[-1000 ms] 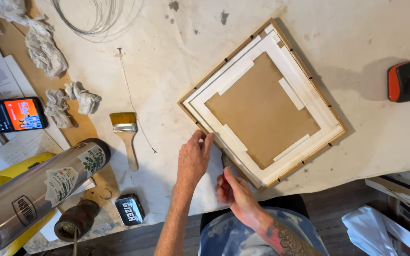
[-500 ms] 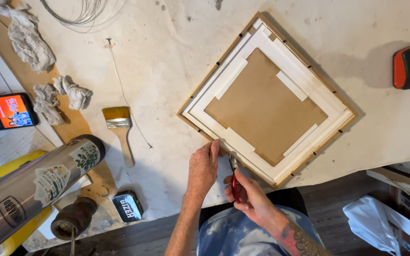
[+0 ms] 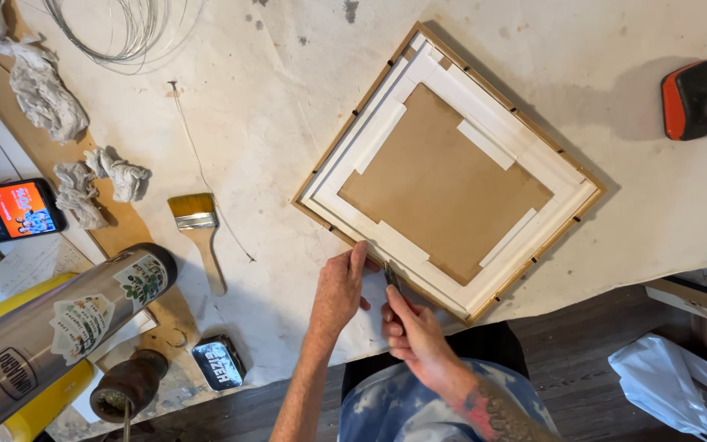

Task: Securing the backing of a picture frame using a power drill and pliers

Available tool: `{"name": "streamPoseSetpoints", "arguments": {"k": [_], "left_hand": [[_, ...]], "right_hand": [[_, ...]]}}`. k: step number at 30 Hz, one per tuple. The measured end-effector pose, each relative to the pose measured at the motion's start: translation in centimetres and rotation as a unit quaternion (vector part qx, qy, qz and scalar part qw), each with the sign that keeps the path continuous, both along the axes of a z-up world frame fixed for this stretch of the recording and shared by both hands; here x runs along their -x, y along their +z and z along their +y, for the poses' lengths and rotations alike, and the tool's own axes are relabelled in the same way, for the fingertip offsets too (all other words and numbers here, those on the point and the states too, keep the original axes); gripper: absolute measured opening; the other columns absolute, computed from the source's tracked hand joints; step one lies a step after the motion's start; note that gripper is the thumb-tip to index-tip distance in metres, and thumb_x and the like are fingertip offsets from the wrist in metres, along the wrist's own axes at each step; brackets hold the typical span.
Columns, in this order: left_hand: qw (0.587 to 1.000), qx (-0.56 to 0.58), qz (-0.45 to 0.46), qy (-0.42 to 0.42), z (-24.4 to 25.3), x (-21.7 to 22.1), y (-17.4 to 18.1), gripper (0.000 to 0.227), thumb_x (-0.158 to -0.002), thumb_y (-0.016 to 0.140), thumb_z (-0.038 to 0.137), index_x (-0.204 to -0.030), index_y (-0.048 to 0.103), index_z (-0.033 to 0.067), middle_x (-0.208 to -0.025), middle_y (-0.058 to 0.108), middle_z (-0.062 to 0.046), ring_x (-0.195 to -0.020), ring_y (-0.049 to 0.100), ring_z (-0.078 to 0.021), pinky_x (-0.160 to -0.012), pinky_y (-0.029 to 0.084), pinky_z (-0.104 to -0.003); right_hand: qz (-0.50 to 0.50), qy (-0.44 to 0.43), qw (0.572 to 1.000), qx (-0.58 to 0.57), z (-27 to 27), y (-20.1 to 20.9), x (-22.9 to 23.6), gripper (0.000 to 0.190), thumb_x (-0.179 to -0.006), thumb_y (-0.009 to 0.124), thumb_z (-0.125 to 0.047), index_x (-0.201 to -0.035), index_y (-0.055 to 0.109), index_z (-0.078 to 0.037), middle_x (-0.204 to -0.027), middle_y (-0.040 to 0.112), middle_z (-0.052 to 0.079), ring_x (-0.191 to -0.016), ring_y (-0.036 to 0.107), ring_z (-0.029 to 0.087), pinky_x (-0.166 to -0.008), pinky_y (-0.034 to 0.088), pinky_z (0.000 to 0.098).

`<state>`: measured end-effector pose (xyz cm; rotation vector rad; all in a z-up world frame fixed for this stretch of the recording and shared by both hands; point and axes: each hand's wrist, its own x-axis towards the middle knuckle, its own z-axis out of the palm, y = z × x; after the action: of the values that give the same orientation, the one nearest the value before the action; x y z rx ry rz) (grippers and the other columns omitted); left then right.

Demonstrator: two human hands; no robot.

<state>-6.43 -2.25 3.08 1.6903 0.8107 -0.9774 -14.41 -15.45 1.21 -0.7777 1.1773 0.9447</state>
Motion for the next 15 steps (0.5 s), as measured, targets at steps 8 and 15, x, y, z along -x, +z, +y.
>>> {"name": "streamPoseSetpoints", "arguments": {"k": [8,15], "left_hand": [[0.999,0.000,-0.035,0.030,0.3,1.1,-2.0,0.060,-0.093,0.042,0.052,-0.068,0.064,0.0019,-0.068,0.060,-0.003,-0.048,0.046,-0.0155,-0.051,0.042,-0.029],[0.996,0.018,-0.065,0.053,0.4,2.1,-3.3,0.057,-0.098,0.049,0.048,-0.058,0.028,0.0136,-0.055,0.025,0.004,-0.059,0.025,-0.0123,-0.056,0.035,-0.028]], "right_hand": [[-0.030,-0.136,0.990,-0.002,4.1,-1.0,1.4,0.035,-0.088,0.063,-0.012,-0.064,0.038,-0.015,-0.052,0.022,-0.008,-0.040,0.016,0.003,-0.032,0.004,0.0212],[-0.016,-0.259,0.965,-0.036,6.2,-0.8,1.4,0.033,-0.092,0.052,-0.013,-0.065,0.033,-0.016,-0.049,0.025,-0.006,-0.038,0.015,0.005,-0.029,0.007,0.0210]]}}
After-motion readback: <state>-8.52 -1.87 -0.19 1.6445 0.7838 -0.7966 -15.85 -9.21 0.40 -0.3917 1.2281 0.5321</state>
